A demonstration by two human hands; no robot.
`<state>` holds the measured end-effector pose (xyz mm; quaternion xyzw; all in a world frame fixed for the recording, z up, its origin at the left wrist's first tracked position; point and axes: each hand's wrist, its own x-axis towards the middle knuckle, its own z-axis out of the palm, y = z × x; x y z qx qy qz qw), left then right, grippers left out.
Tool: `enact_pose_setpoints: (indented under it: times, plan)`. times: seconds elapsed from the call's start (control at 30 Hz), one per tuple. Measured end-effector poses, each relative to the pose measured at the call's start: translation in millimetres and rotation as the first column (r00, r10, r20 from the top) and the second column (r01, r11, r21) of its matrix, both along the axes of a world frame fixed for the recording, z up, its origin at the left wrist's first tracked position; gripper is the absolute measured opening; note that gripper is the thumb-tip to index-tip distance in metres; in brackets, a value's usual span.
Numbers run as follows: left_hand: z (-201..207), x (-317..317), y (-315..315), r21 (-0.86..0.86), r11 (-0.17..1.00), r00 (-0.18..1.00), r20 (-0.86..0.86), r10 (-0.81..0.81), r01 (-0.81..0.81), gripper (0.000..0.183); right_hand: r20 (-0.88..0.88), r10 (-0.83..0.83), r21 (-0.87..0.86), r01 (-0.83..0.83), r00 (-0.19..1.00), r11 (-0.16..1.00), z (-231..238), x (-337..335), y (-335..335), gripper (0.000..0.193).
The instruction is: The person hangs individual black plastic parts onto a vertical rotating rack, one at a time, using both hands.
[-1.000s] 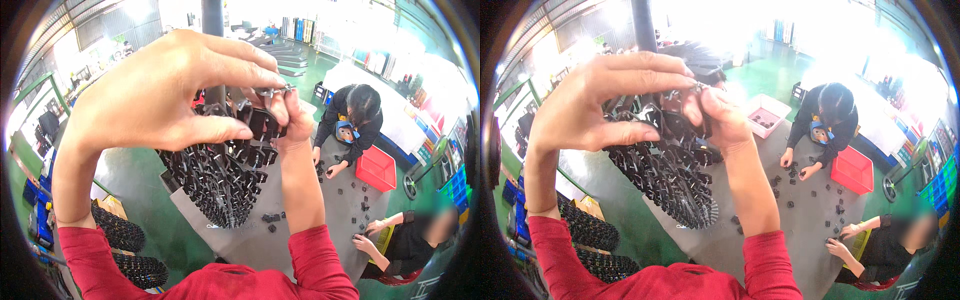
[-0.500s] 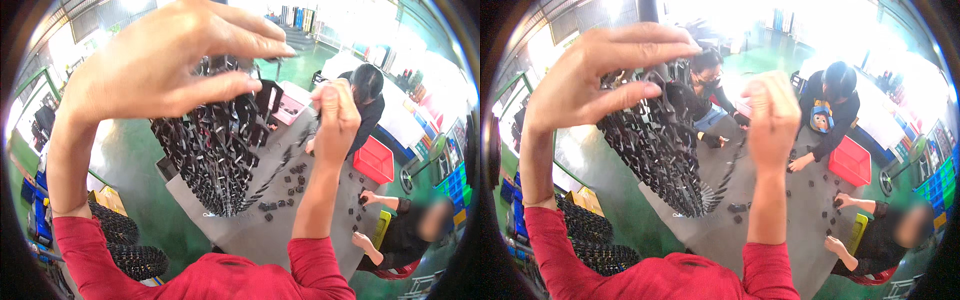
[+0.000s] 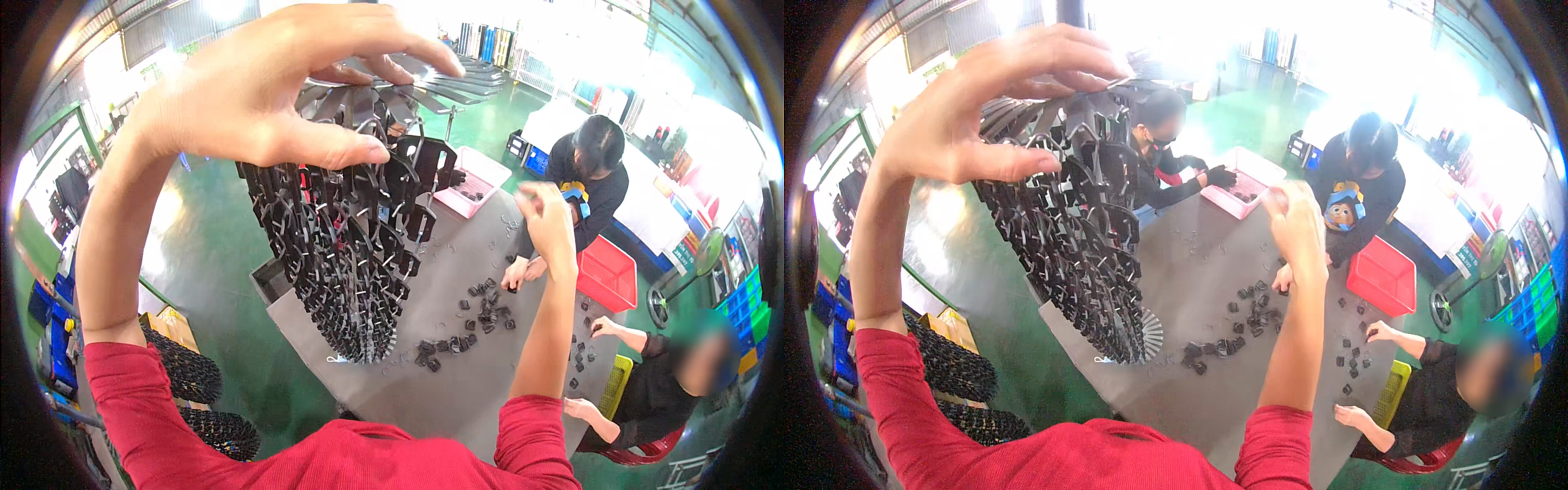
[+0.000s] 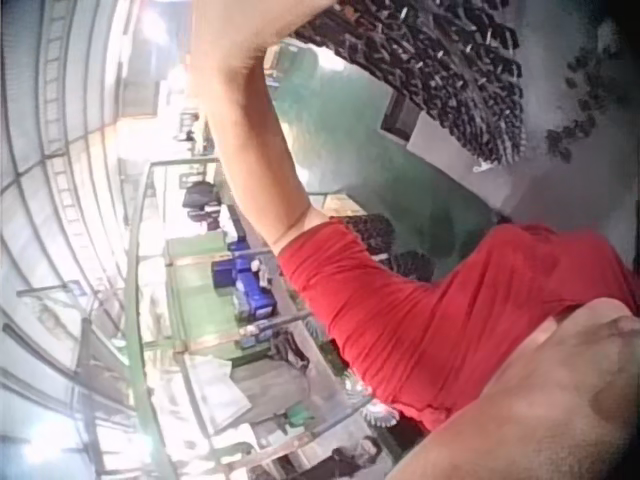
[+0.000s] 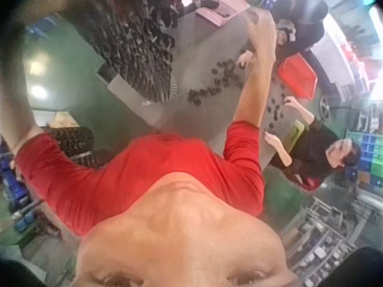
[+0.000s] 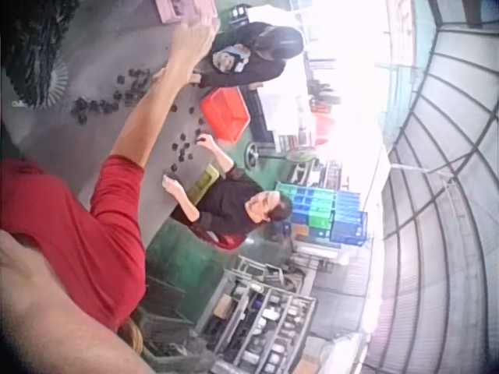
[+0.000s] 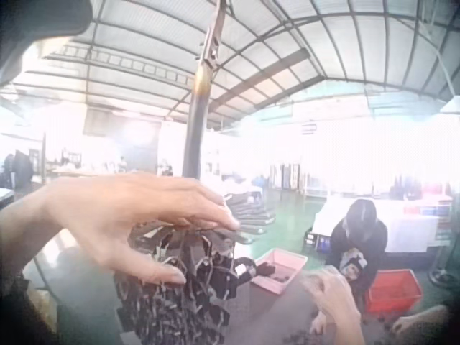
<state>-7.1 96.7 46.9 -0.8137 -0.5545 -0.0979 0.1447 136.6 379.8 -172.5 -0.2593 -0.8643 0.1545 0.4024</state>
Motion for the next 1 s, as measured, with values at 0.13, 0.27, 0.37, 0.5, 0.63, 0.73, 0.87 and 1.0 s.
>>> enact_pose_setpoints:
  times: [0.13,0.27,0.37,0.5,0.63,0.73,0.87,1.0]
  plan:
    - [-6.7,-19.7,-6.4,0.022,0.997,0.992,-0.1,-0.072,0.075,0.047,-0.631,0.637,-0.276,-0.896,0.442,0.349,77.9,-26.5,-99.0,0.031]
    - [-9.2,-17.1,-4.3,0.02,0.994,0.991,-0.083,-0.102,0.104,0.047,-0.742,0.668,-0.137,-0.987,0.049,-0.079,82.7,-52.8,-109.5,0.034]
    - [-8.3,-16.2,-9.2,0.013,0.997,0.995,-0.072,-0.073,0.074,0.05,-0.745,0.651,-0.071,-0.953,-0.146,-0.295,85.6,-69.0,-116.6,0.033]
    - [-4.8,-15.4,-12.3,-0.014,0.997,0.996,-0.043,-0.081,0.08,0.049,-0.769,0.538,0.07,-0.882,-0.345,-0.465,75.1,-92.7,-116.0,0.033]
    - [-8.1,-20.4,-11.1,-0.004,0.995,0.994,-0.034,-0.101,0.101,0.05,-0.754,0.55,0.047,-0.866,-0.358,-0.499,74.6,-94.0,-118.0,0.036]
    - [-9.7,-22.1,-7.9,-0.009,0.996,0.995,-0.048,-0.091,0.091,0.05,-0.795,0.511,0.017,-0.855,-0.326,-0.518,75.6,-90.2,-120.8,0.037]
    - [-9.5,-18.5,-5.6,-0.008,0.996,0.995,-0.053,-0.084,0.083,0.05,-0.799,0.565,-0.096,-0.884,-0.205,-0.457,82.7,-65.9,-115.6,0.032]
    - [-10.6,-16.7,-5.0,-0.01,0.997,0.994,-0.087,-0.071,0.071,0.05,-0.873,0.488,-0.107,-0.978,0.007,-0.178,87.2,-44.9,-131.3,0.027]
